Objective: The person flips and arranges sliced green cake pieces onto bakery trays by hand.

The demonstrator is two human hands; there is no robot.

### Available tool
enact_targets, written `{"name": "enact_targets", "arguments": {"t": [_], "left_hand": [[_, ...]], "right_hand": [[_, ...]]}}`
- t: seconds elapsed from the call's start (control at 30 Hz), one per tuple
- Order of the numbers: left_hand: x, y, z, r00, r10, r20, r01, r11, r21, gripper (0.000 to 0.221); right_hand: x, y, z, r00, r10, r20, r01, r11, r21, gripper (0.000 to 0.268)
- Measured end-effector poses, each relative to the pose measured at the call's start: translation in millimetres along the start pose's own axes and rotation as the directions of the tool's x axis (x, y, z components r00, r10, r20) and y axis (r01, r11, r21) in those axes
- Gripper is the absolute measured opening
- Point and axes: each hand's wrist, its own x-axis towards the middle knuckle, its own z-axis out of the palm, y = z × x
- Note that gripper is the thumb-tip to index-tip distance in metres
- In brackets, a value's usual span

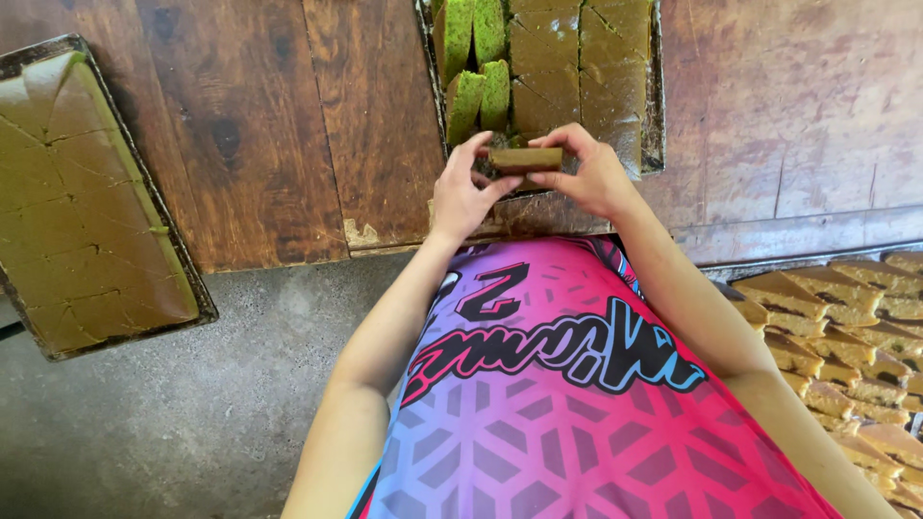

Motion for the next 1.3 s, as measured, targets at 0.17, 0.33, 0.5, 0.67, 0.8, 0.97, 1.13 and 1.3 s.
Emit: {"name": "enact_targets", "arguments": {"t": [0.17,0.33,0.5,0.67,0.8,0.97,1.13,1.3], "left_hand": [[17.6,-4.9,-0.8,0.993,0.092,0.075,-0.099,0.991,0.093,0.051],[24.4,-3.1,-24.7,0.976,0.085,0.2,-0.091,0.996,0.02,0.043],[35.4,5.3,-65.1,0.894,0.19,0.406,-0.3,0.927,0.226,0.04],[45.7,2.2,-69.8,0.844,0.116,0.523,-0.391,0.801,0.453,0.054],[44.2,1.1,-67.4,0.872,0.124,0.474,-0.364,0.812,0.457,0.055],[48.6,4.7,-63.9,0.891,0.105,0.441,-0.322,0.831,0.453,0.048],[51.4,7.9,-60.9,0.885,0.133,0.447,-0.347,0.827,0.443,0.047],[55.3,9.1,-60.6,0.887,0.091,0.453,-0.314,0.838,0.446,0.049]], "right_hand": [[7.2,38.3,9.6,0.977,0.212,0.032,-0.196,0.82,0.538,0.045],[8.2,33.6,-5.4,0.937,0.334,-0.102,-0.133,0.613,0.779,0.037],[17.6,-2.0,-9.3,0.894,0.449,0.012,-0.312,0.602,0.735,0.049],[31.3,-18.4,18.3,0.981,0.189,0.034,-0.188,0.981,-0.046,0.071],[44.0,-22.9,37.9,0.948,0.302,0.103,-0.254,0.909,-0.33,0.054],[61.3,-19.3,46.7,0.995,0.003,0.097,0.045,0.874,-0.484,0.034],[79.3,-10.7,44.5,0.975,-0.006,0.224,0.126,0.838,-0.53,0.037],[84.5,-2.6,45.4,0.948,-0.023,0.316,0.193,0.833,-0.518,0.047]]}}
